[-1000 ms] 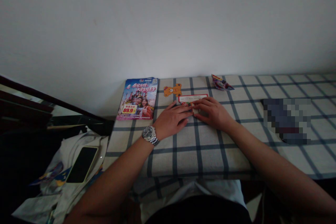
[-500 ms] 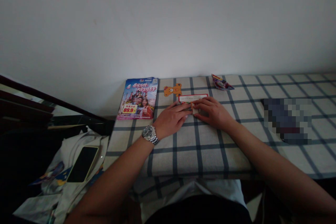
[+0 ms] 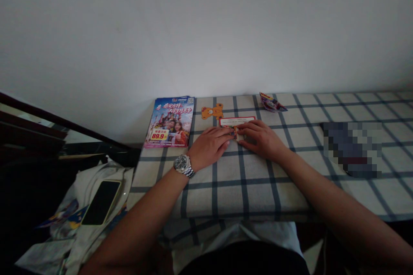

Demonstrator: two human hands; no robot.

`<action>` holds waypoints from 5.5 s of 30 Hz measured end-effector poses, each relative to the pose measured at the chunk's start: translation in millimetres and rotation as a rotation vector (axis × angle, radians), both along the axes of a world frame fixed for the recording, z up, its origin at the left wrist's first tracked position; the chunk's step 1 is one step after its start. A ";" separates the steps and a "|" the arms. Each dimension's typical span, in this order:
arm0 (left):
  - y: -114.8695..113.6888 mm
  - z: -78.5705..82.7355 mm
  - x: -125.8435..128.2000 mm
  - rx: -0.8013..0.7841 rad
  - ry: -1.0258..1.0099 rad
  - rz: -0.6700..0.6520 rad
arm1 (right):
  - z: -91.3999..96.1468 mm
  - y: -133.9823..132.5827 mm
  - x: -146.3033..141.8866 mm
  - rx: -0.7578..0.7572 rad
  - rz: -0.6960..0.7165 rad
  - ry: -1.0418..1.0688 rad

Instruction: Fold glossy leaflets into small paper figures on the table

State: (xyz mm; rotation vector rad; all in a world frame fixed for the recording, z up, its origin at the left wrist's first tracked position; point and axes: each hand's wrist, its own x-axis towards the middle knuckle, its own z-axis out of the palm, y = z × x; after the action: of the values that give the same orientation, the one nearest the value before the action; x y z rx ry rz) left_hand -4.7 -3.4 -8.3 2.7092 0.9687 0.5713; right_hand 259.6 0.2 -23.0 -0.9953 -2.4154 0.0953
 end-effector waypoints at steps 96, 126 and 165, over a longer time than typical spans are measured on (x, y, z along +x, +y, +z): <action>9.9 -10.6 -11.3 -0.064 -0.003 0.171 | 0.0 -0.2 -0.9 -0.031 -0.002 0.007; 6.5 -3.8 -8.1 0.141 0.100 0.256 | -0.2 -0.8 0.2 -0.023 0.006 0.013; 0.1 -5.2 -1.1 0.072 0.030 0.047 | 1.5 -2.8 5.6 -0.056 -0.009 -0.025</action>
State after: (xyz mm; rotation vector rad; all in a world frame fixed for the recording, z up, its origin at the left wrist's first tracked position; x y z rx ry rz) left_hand -5.8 -3.3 -13.4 2.7724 1.0407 0.5869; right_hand 265.2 -2.7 -21.5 -1.0381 -2.4432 0.1491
